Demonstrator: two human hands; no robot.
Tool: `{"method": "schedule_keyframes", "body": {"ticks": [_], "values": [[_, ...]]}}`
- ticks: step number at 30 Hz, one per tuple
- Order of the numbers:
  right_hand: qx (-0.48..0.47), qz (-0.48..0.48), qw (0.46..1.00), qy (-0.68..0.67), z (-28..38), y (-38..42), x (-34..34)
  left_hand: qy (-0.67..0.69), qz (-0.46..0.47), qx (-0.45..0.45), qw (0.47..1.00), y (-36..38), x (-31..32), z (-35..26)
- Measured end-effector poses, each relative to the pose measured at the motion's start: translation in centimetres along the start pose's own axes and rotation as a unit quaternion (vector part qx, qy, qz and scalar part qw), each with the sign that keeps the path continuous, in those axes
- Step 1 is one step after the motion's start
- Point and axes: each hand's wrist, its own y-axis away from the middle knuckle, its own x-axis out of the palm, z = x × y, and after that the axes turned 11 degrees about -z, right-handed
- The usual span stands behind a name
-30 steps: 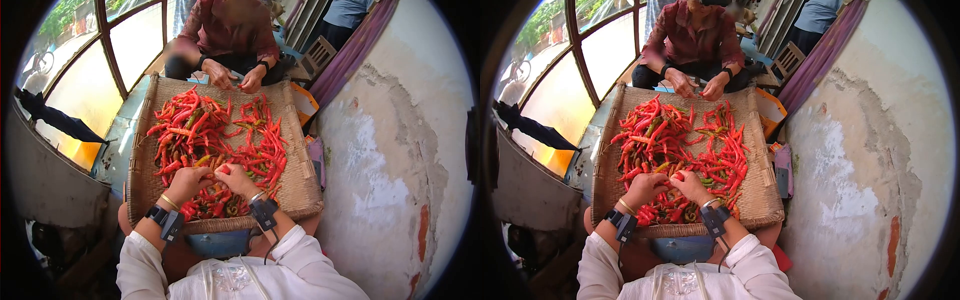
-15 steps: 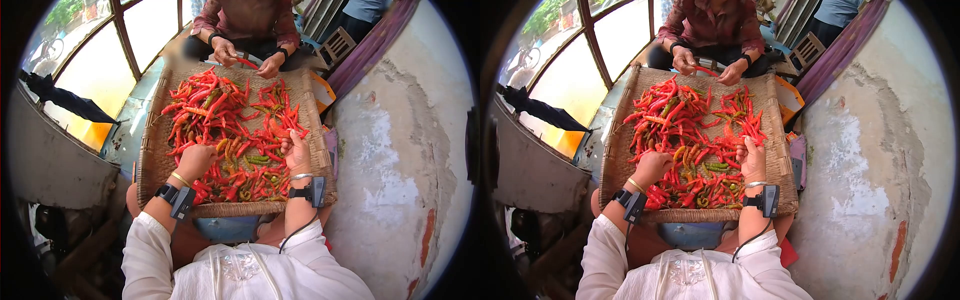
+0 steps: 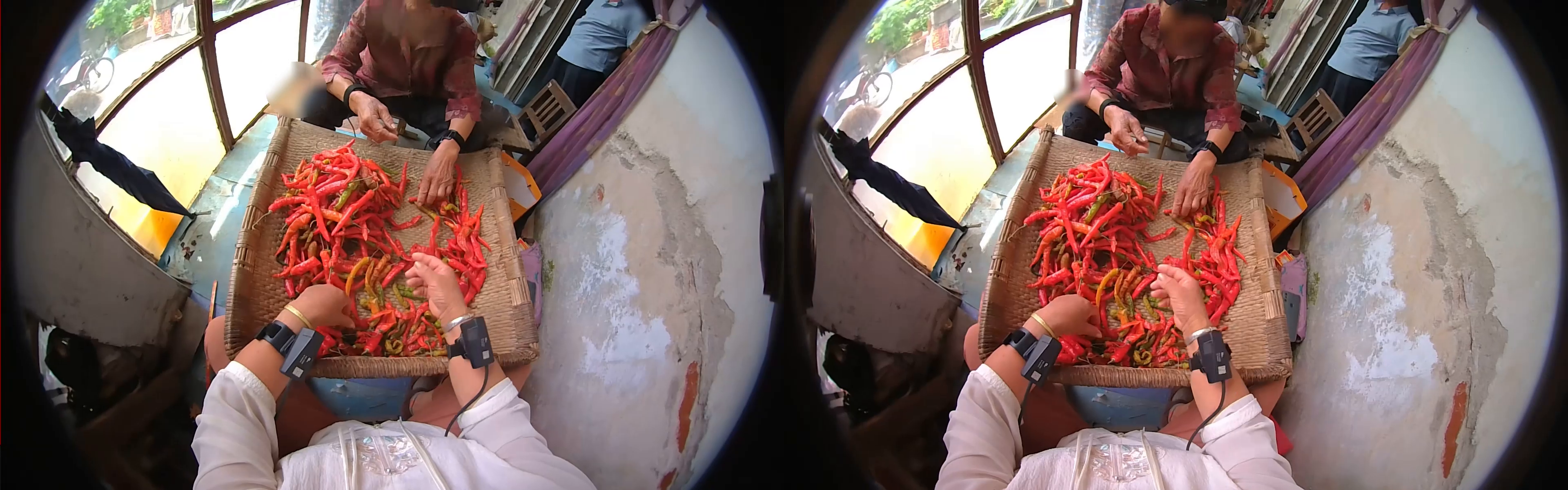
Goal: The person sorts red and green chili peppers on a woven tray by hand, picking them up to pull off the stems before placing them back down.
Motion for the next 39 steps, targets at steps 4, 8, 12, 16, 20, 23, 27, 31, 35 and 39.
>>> {"method": "schedule_keyframes", "body": {"ticks": [4, 8, 12, 16, 20, 23, 27, 31, 35, 39], "values": [[-0.191, 0.185, 0.899, 0.348, -2.8, 1.1, 3.6, -0.017, 0.03, 0.016, 0.999, 0.2, 0.8, 0.7], [-0.197, 0.261, 0.836, 0.441, -3.7, 2.2, 4.6, -0.078, -0.018, 0.006, 0.997, 0.0, 1.7, 1.0], [-0.269, 0.255, 0.83, 0.418, -3.3, 2.7, 5.0, -0.002, -0.082, 0.037, 0.996, 0.0, 0.3, 0.0], [-0.227, 0.263, 0.797, 0.494, -2.9, 2.6, 5.2, 0.042, -0.16, 0.057, 0.985, -0.1, 0.1, -0.3], [-0.075, 0.253, 0.883, 0.388, -2.5, 2.6, 5.1, 0.08, -0.177, 0.053, 0.98, -0.1, 0.0, -0.3], [-0.103, 0.214, 0.898, 0.369, -2.0, 2.5, 4.5, 0.129, -0.183, 0.066, 0.972, 0.0, -0.3, -0.5], [-0.066, 0.155, 0.948, 0.271, -0.9, 1.9, 3.0, 0.076, -0.151, 0.039, 0.985, 0.2, -0.9, -0.7], [-0.069, 0.055, 0.987, 0.134, 0.2, 1.0, 0.4, 0.083, -0.212, 0.029, 0.973, 0.1, -0.4, -0.1], [-0.06, -0.061, 0.986, -0.141, 0.1, -0.7, -2.8, 0.012, -0.194, -0.012, 0.981, 0.0, -0.4, -0.1], [0.022, -0.143, 0.958, -0.246, -0.9, -1.6, -3.7, 0.007, -0.177, -0.016, 0.984, -0.3, 0.3, 0.4]]}}
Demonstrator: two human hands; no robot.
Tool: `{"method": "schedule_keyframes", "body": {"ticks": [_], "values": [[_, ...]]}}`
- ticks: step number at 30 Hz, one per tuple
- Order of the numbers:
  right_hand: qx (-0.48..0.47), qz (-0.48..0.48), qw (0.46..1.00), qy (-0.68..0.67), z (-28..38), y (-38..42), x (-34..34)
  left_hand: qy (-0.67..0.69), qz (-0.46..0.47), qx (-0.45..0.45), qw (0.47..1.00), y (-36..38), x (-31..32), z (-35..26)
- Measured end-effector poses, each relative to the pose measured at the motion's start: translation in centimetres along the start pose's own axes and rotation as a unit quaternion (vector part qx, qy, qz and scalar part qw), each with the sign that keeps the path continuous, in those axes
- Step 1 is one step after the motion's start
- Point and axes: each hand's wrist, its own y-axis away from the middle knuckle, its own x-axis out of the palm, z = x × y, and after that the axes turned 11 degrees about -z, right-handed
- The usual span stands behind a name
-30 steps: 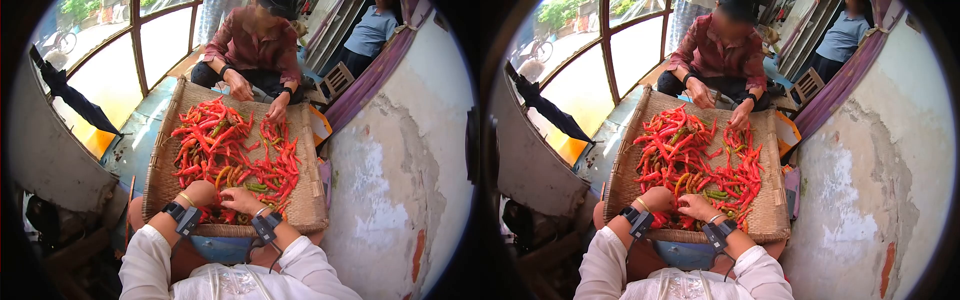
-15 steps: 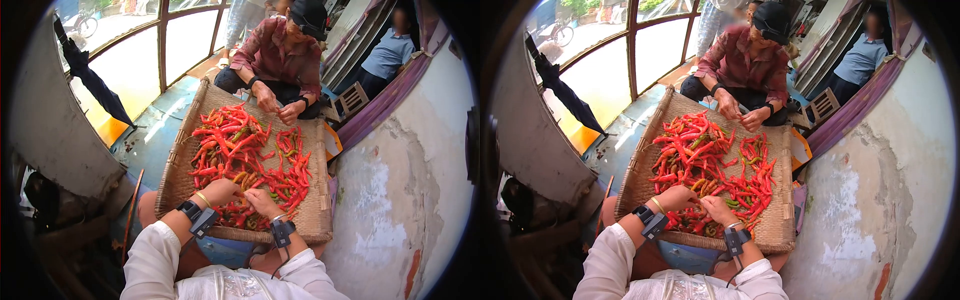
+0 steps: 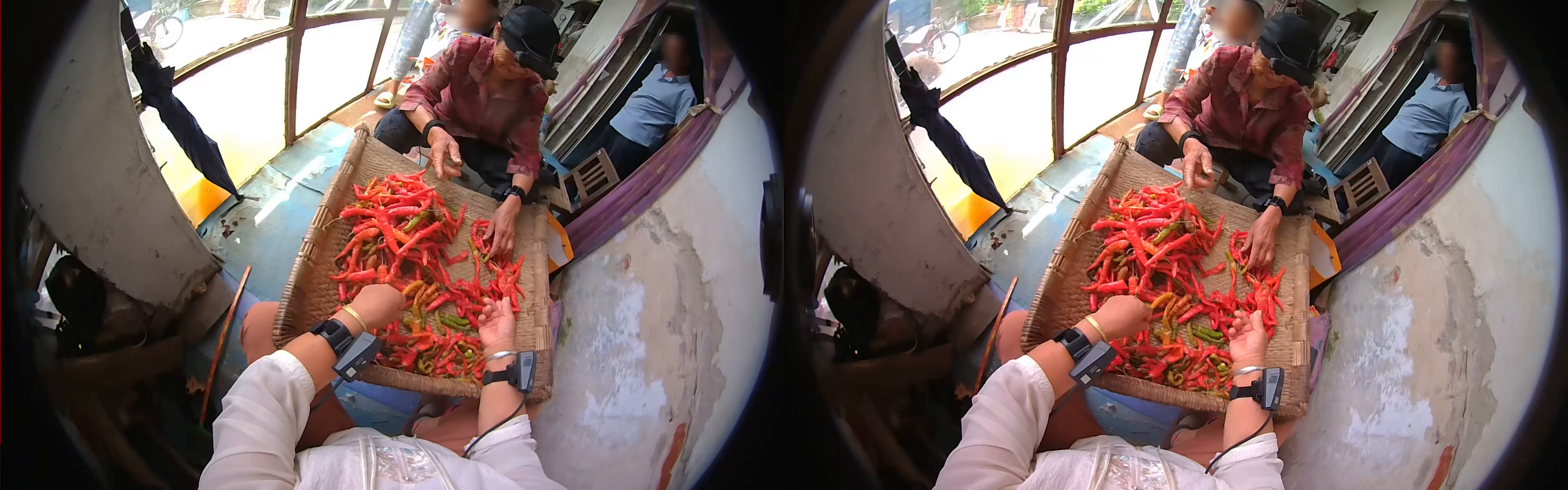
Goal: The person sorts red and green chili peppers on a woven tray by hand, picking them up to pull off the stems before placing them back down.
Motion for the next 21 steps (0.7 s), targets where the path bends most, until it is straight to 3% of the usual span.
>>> {"method": "schedule_keyframes", "body": {"ticks": [1, 4, 8, 9, 12, 13, 15, 17, 19, 21], "values": [[0.024, -0.028, 0.998, 0.041, -0.5, -0.2, -0.1, -0.013, 0.016, 0.003, 1.0, 0.0, 0.0, 0.0], [-0.047, 0.094, 0.964, 0.245, -2.6, 2.4, 2.3, -0.046, 0.037, -0.006, 0.998, 0.4, 0.4, 0.3], [-0.075, 0.264, 0.822, 0.499, -5.3, 4.7, 5.0, -0.089, 0.039, 0.0, 0.995, 0.6, 1.7, 1.3], [-0.074, 0.266, 0.82, 0.501, -6.0, 4.8, 5.3, -0.087, 0.039, -0.002, 0.995, 0.8, 1.4, 1.1], [-0.159, 0.33, 0.743, 0.56, -7.5, 5.1, 6.5, -0.109, 0.059, 0.001, 0.992, 0.7, 0.5, 0.6], [-0.158, 0.332, 0.74, 0.562, -8.1, 4.9, 6.7, -0.111, 0.021, -0.005, 0.994, 0.6, 0.6, 0.6], [-0.332, 0.361, 0.658, 0.571, -9.5, 4.2, 6.8, -0.111, -0.016, -0.014, 0.994, 0.5, 0.5, 0.6], [-0.304, 0.355, 0.641, 0.608, -8.8, 6.3, 8.4, -0.112, -0.075, -0.038, 0.99, 0.1, 0.0, 0.6], [-0.303, 0.346, 0.51, 0.727, -8.6, 7.0, 8.8, -0.118, -0.1, -0.043, 0.987, -0.1, -0.1, 0.6], [-0.319, 0.354, 0.494, 0.727, -9.2, 6.4, 8.0, -0.126, -0.166, -0.061, 0.976, -0.2, 0.2, 0.8]]}}
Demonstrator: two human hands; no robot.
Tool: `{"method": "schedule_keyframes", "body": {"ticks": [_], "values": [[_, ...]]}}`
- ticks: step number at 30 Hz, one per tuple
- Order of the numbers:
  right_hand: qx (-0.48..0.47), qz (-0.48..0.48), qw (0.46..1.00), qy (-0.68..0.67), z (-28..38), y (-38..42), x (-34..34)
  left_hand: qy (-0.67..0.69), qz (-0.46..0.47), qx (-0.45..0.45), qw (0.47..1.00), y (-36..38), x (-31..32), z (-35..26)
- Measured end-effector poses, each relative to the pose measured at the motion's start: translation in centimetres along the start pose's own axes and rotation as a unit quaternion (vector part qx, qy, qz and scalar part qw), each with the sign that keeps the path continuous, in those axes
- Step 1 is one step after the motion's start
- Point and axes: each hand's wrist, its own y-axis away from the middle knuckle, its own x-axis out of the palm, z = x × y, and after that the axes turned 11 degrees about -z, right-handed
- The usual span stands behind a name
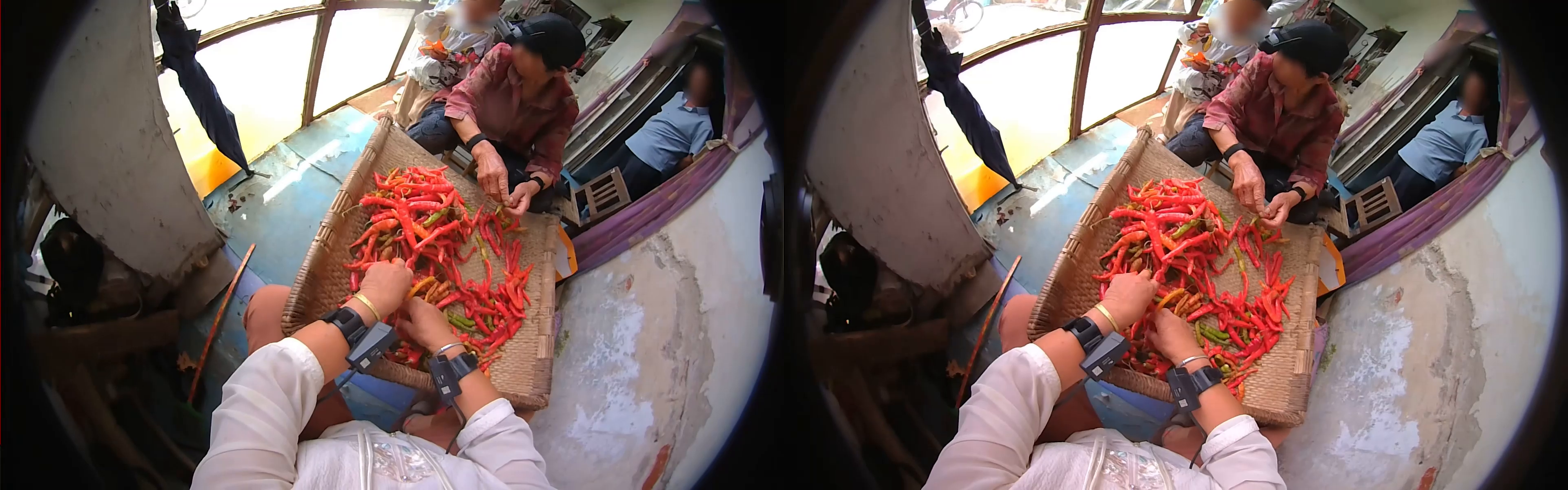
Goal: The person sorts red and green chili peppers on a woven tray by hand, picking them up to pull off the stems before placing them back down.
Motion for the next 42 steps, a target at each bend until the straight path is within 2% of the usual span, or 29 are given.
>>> {"method": "schedule_keyframes", "body": {"ticks": [4, 6, 8, 11, 13, 14, 16, 17, 19, 23, 25, 26, 28, 30, 32, 34, 36, 37, 38, 39, 40, 42], "values": [[-0.01, 0.018, 0.998, 0.055, -0.6, 0.3, 0.7, -0.005, -0.019, -0.004, 1.0, 0.4, 0.5, 0.3], [-0.01, 0.008, 0.997, 0.082, -0.1, 0.6, 0.6, 0.004, 0.09, 0.002, 0.996, 0.5, 0.4, 0.3], [-0.011, -0.003, 0.994, 0.11, 0.1, 0.6, 0.9, 0.007, 0.102, 0.013, 0.995, 0.8, 0.5, 0.3], [-0.042, -0.016, 0.995, 0.086, -1.5, 0.7, 1.9, 0.018, 0.1, 0.031, 0.994, 0.8, 1.0, 0.3], [-0.07, -0.024, 0.997, -0.029, -2.6, 0.4, 2.7, 0.023, 0.085, 0.037, 0.995, 0.6, 0.9, 0.2], [-0.071, -0.024, 0.997, -0.028, -3.0, 0.1, 3.2, 0.027, 0.078, 0.04, 0.996, 0.5, 0.9, 0.2], [0.116, -0.085, 0.968, -0.206, -2.9, -0.1, 3.9, 0.033, 0.074, 0.044, 0.996, 0.4, 0.6, 0.0], [0.116, -0.085, 0.968, -0.206, -3.0, -0.1, 3.9, 0.033, 0.068, 0.039, 0.996, 0.2, 0.4, 0.0], [0.121, -0.068, 0.983, -0.123, -1.7, -0.2, 2.8, 0.033, 0.062, 0.033, 0.997, 0.1, 0.3, 0.0], [0.106, -0.016, 0.988, -0.115, -1.2, -0.2, 2.3, 0.061, 0.039, 0.043, 0.996, -0.3, -0.3, -0.6], [0.113, -0.097, 0.987, -0.058, -1.8, -0.5, 2.5, 0.076, 0.04, 0.048, 0.995, -0.5, -1.1, -0.9], [0.112, -0.095, 0.987, -0.058, -2.1, -0.6, 2.5, 0.098, 0.023, 0.041, 0.994, -0.5, -1.4, -1.0], [0.102, -0.282, 0.94, -0.162, -1.4, -0.7, 1.4, 0.121, 0.006, 0.032, 0.992, -0.5, -1.9, -1.2], [0.106, -0.275, 0.939, -0.179, -1.3, -0.7, 0.7, 0.191, 0.038, 0.09, 0.977, -0.5, -2.4, -1.3], [-0.124, -0.339, 0.925, -0.116, -2.1, -1.1, 1.1, 0.227, 0.034, 0.124, 0.966, -0.4, -2.9, -1.6], [-0.11, -0.306, 0.935, -0.143, -2.5, -0.9, 0.9, 0.261, 0.03, 0.158, 0.952, -0.3, -3.4, -1.9], [-0.079, -0.286, 0.933, -0.205, -2.8, -0.8, 0.5, 0.454, -0.011, 0.097, 0.886, -0.2, -3.8, -2.2], [-0.077, -0.286, 0.933, -0.206, -2.7, -0.5, 0.2, 0.454, -0.009, 0.097, 0.886, -0.3, -3.8, -2.1], [0.029, -0.24, 0.906, -0.347, -2.7, -0.2, -0.2, 0.412, -0.086, 0.1, 0.901, -0.5, -3.7, -2.0], [0.135, -0.188, 0.847, -0.478, -2.5, 0.2, -0.7, 0.368, -0.16, 0.106, 0.91, -0.7, -3.6, -1.9], [0.142, -0.197, 0.842, -0.481, -2.4, 0.7, -1.4, 0.371, -0.151, 0.114, 0.909, -0.7, -3.5, -1.9], [0.178, -0.144, 0.749, -0.621, -2.4, 1.4, -2.9, 0.328, -0.035, 0.104, 0.938, -0.4, -3.1, -1.7]]}}
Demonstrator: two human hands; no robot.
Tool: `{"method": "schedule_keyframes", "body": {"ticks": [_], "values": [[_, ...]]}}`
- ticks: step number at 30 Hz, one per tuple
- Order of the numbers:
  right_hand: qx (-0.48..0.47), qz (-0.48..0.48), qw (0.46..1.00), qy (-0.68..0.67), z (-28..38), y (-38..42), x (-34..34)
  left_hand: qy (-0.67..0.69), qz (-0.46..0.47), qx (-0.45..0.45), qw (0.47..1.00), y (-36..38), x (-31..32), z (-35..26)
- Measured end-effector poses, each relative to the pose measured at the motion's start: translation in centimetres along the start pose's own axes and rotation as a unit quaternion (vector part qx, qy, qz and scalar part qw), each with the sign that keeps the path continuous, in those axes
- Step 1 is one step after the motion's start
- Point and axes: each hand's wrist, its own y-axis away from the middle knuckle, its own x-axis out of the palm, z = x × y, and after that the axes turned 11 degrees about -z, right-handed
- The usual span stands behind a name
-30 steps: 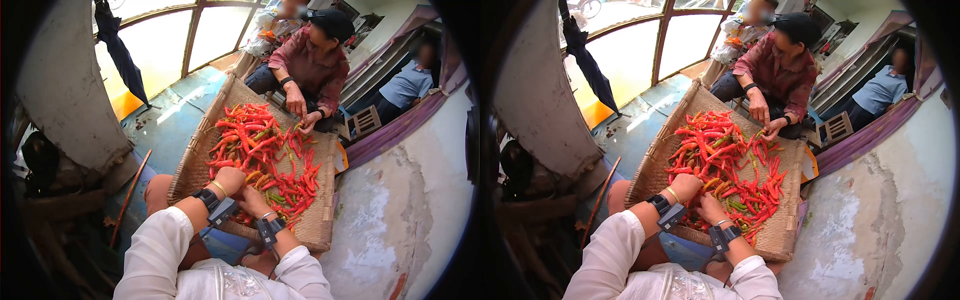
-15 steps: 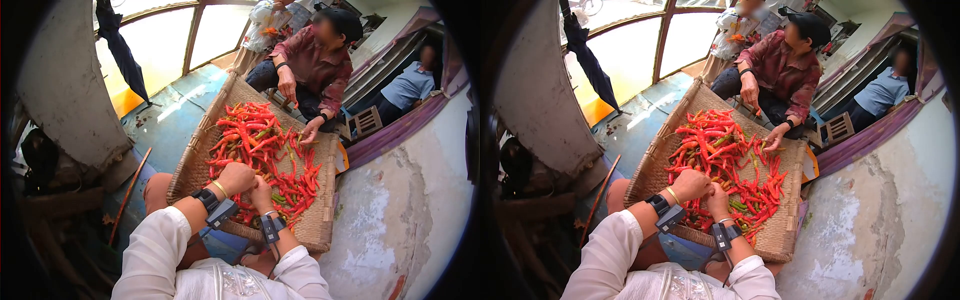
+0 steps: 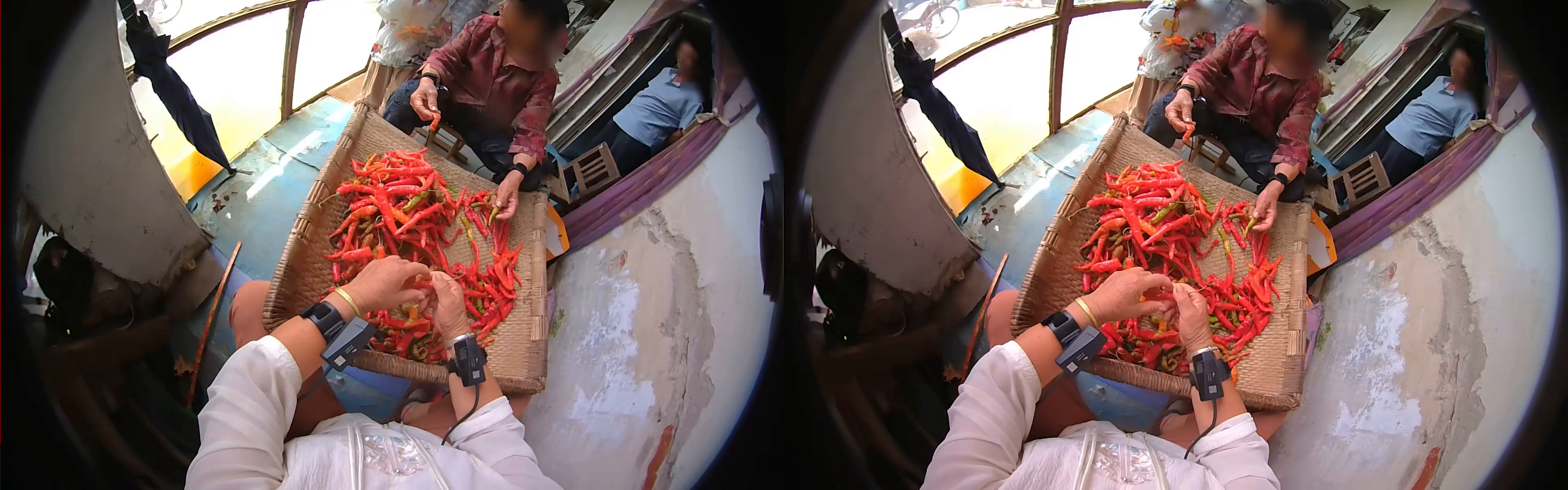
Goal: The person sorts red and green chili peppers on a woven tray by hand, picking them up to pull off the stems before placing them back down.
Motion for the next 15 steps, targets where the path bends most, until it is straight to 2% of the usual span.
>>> {"method": "schedule_keyframes", "body": {"ticks": [1, 2, 4, 7, 9, 11, 12, 13, 15], "values": [[0.02, -0.017, 1.0, 0.016, 0.4, 0.2, -0.2, 0.039, 0.033, -0.044, 0.998, 0.0, 0.2, 0.0], [0.021, -0.025, 0.999, 0.01, 0.8, 0.3, -0.6, 0.04, 0.042, -0.041, 0.997, 0.1, 0.3, 0.3], [0.029, -0.021, 0.998, 0.057, 1.5, 0.4, -1.8, -0.057, 0.065, -0.043, 0.995, 0.2, 0.6, 0.8], [0.011, -0.075, 0.997, 0.012, 2.0, 0.2, -4.4, -0.143, 0.079, -0.101, 0.981, 0.2, 0.9, 1.6], [0.019, -0.113, 0.99, -0.086, 2.8, 0.2, -6.9, -0.189, 0.089, -0.116, 0.971, 0.6, 1.1, 2.1], [-0.019, -0.186, 0.953, -0.239, 3.0, -0.2, -9.4, -0.202, -0.016, -0.151, 0.968, 0.5, 1.1, 2.4], [-0.044, -0.239, 0.915, -0.323, 3.1, -0.4, -10.0, -0.206, -0.016, -0.148, 0.967, 0.4, 1.0, 2.5], [-0.047, -0.236, 0.913, -0.329, 2.9, -0.5, -10.4, -0.225, -0.06, -0.144, 0.962, 0.2, 0.9, 2.6], [0.033, -0.282, 0.908, -0.308, 1.9, -0.6, -11.1, -0.256, -0.126, -0.124, 0.95, -0.2, 0.8, 3.2]]}}
